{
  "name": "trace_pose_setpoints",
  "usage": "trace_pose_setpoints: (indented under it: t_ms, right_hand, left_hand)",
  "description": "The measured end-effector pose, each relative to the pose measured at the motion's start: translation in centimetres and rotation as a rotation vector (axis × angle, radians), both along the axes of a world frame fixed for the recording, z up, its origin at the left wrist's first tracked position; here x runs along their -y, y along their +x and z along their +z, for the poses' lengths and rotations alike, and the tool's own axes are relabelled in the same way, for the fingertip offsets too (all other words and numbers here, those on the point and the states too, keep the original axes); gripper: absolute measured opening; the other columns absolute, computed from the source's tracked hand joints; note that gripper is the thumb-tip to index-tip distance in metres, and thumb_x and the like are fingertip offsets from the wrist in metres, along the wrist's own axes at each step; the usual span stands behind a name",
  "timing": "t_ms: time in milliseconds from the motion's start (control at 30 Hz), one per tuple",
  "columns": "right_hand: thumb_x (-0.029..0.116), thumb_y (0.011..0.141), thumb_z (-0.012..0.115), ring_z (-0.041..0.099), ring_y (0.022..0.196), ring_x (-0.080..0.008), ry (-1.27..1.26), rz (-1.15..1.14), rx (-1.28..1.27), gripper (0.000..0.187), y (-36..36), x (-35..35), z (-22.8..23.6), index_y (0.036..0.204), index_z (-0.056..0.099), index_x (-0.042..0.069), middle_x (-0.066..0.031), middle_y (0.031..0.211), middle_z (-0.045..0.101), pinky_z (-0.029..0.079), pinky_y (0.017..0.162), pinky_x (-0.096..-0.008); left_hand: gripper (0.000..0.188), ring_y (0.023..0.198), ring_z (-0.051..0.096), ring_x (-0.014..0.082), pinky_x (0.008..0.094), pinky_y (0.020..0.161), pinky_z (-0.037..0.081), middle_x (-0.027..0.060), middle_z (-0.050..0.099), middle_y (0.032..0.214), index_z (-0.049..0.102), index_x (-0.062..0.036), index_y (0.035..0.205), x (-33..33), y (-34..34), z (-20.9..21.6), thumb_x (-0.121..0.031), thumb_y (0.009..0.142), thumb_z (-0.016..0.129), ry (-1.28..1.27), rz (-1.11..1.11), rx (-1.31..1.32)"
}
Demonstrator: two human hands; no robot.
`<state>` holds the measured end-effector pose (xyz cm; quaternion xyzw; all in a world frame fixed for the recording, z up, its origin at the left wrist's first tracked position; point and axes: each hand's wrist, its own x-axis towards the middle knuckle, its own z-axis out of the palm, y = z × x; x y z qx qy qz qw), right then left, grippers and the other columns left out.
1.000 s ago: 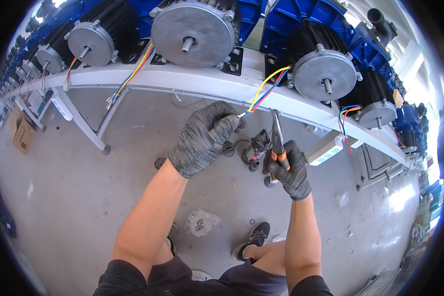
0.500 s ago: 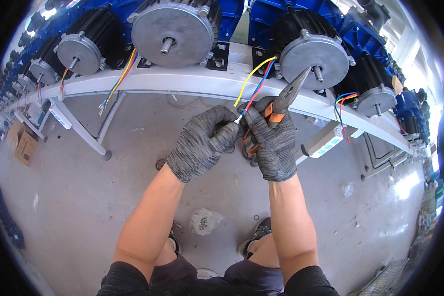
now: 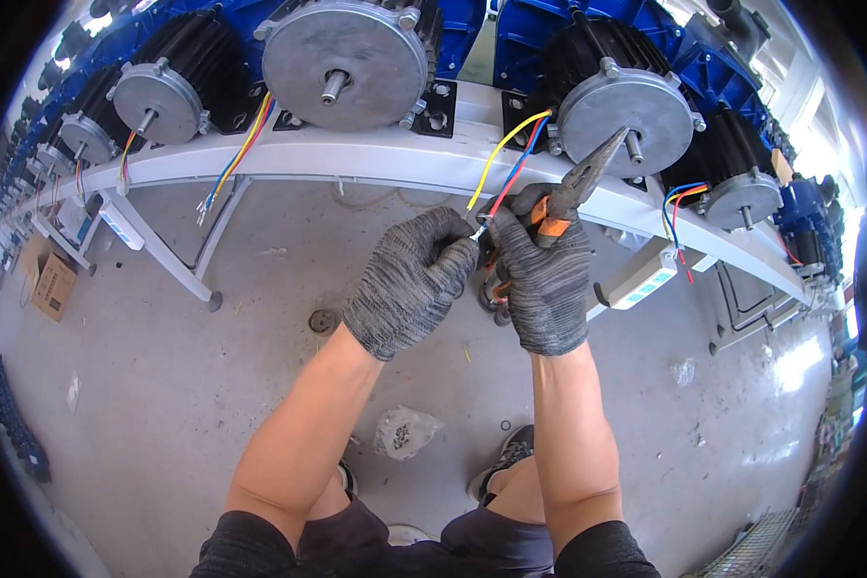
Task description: Stripping insulation from wires and crimping metal terminals onto them for electric motors on a production line.
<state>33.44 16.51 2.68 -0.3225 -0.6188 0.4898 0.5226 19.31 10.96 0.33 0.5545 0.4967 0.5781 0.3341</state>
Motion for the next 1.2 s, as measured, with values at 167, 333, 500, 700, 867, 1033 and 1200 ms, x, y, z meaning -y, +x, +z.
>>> trace_pose_setpoints:
  t_ms: [167,333,500,700,867,1033,1200]
  right_hand:
    - [0.007,0.092,0.069,0.060,0.062,-0.0099,0.038,0.018,-0.008,0.013,0.0,0.2,0.1,0.099,0.057,0.005,-0.0032,0.077,0.061,0.048,0.052,-0.0252]
    - [0.006,0.093,0.069,0.061,0.067,-0.0105,-0.040,0.034,0.027,0.015,0.3,0.3,0.6,0.102,0.056,0.005,-0.0044,0.082,0.063,0.049,0.057,-0.0250]
    - [0.007,0.095,0.067,0.061,0.069,-0.0098,0.048,0.073,-0.001,0.012,0.2,-0.5,-0.6,0.103,0.057,0.004,-0.0049,0.086,0.065,0.050,0.060,-0.0254]
    - [0.009,0.097,0.065,0.062,0.076,-0.0113,0.144,0.000,-0.127,0.010,0.7,0.5,-4.1,0.103,0.060,0.003,-0.0071,0.094,0.068,0.051,0.065,-0.0258]
    - [0.014,0.097,0.063,0.061,0.072,-0.0127,-0.045,0.071,0.073,0.021,2.7,1.4,-13.6,0.115,0.056,0.005,-0.0059,0.085,0.064,0.052,0.060,-0.0280]
    - [0.020,0.092,0.061,0.064,0.064,-0.0232,-0.888,0.389,1.010,0.031,6.8,0.0,-29.6,0.115,0.055,0.000,-0.0126,0.088,0.063,0.055,0.054,-0.0364]
    - [0.028,0.086,0.064,0.070,0.104,-0.0393,-0.649,0.504,1.655,0.055,17.7,5.0,-50.1,0.127,0.051,-0.007,-0.0298,0.119,0.065,0.058,0.086,-0.0460]
  left_hand:
    - [0.012,0.085,0.061,0.0119,0.0297,0.081,0.051,0.0047,0.070,0.090,0.068,0.0000,0.101,0.2,0.0,0.1,-0.008,0.096,0.060,0.000,0.023,-0.069]
    - [0.013,0.087,0.062,0.0122,0.0295,0.082,0.051,0.0046,0.070,0.092,0.068,0.0001,0.103,-0.1,-0.3,-0.3,-0.008,0.097,0.060,0.025,-0.013,-0.008]
    - [0.014,0.089,0.063,0.0130,0.0298,0.084,0.052,0.0054,0.071,0.095,0.068,0.0005,0.105,0.3,-0.4,-0.3,-0.008,0.097,0.059,0.015,-0.030,0.013]
    - [0.015,0.085,0.061,0.0137,0.0312,0.081,0.051,0.0069,0.069,0.093,0.066,0.0007,0.104,1.8,-1.0,-0.7,-0.010,0.095,0.060,0.012,-0.028,-0.027]
    - [0.015,0.086,0.061,0.0148,0.0314,0.081,0.051,0.0077,0.068,0.098,0.067,-0.0008,0.105,2.6,-2.8,-1.8,-0.011,0.094,0.063,-0.012,-0.004,-0.078]
    - [0.024,0.086,0.067,0.0162,0.0332,0.074,0.056,0.0109,0.069,0.090,0.068,0.0005,0.104,2.9,-7.0,-2.4,-0.022,0.096,0.068,0.239,0.109,-0.509]
    - [0.024,0.090,0.067,0.0178,0.0327,0.083,0.053,0.0077,0.072,0.100,0.070,-0.0044,0.106,2.7,-7.0,-1.6,-0.025,0.099,0.061,0.079,0.001,-0.095]
